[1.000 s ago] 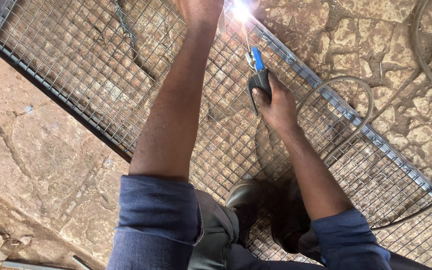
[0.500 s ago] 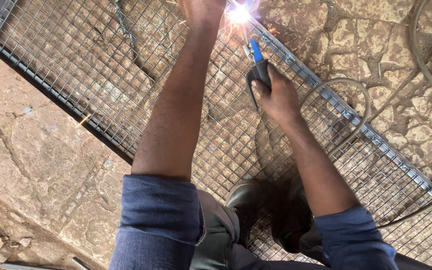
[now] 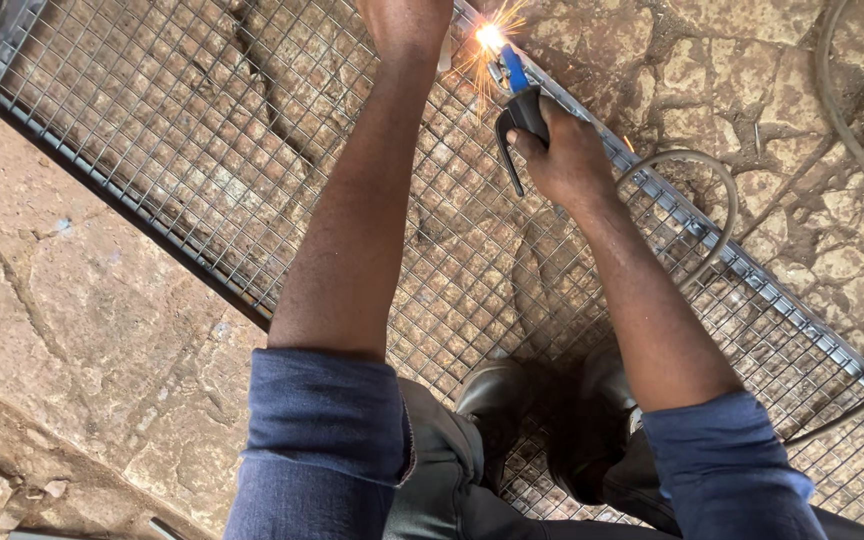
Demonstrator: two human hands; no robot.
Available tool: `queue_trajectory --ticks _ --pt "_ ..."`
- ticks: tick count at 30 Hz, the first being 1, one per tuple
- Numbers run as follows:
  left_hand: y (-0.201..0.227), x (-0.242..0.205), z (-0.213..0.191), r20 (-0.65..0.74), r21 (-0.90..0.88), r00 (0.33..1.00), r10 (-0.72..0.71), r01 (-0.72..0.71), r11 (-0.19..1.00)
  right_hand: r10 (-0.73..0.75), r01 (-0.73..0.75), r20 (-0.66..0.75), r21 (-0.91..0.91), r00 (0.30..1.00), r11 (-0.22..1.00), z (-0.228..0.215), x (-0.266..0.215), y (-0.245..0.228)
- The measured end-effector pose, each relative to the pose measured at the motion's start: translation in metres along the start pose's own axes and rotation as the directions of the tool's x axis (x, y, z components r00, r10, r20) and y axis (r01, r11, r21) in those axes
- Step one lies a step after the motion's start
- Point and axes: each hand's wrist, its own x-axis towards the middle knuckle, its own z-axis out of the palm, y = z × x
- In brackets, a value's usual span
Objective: The person is welding a metal rod onto a wire mesh frame. They use a welding tool to apply several spot welds along the junction between the mesh and the rod while positioning the rod by hand.
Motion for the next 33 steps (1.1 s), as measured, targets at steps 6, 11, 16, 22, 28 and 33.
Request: queue_trajectory --ticks 6,11,16,22,28,33 --pt "0.006 -0.005 -0.009 -0.041 -0.089 0.999 -0.036 0.033 0.996 -0.006 0.006 -0.017 0.005 1.000 1.000 -0.002 -0.003 -0.003" --pt "-0.008 0.013 0.004 0.027 0.303 0.997 0.074 -0.079 0.950 0.116 -0.117 0.019 0.217 0.993 0.969 -0.012 -0.018 -0.008" --pt "-0.024 0.023 0.013 -0.119 0.243 0.985 0.123 -0.092 0.966 0.124 -0.121 0.012 0.327 0.992 0.937 -0.053 -0.028 0.011" --pt "-0.033 0.022 0.013 -0.135 0.226 0.989 0.055 -0.024 0.974 0.043 -0.042 -0.003 0.143 0.999 0.989 -0.140 -0.016 0.051" --pt "-0.024 0.015 -0.004 -0.305 0.340 0.895 0.326 -0.217 0.915 -0.042 0.043 -0.038 0.048 0.998 0.998 -0.178 -0.025 0.061" --pt "-0.006 -0.002 -0.035 -0.124 0.257 0.952 0.278 -0.240 0.936 -0.392 0.377 0.020 -0.318 0.920 0.870 -0.117 -0.038 0.065"
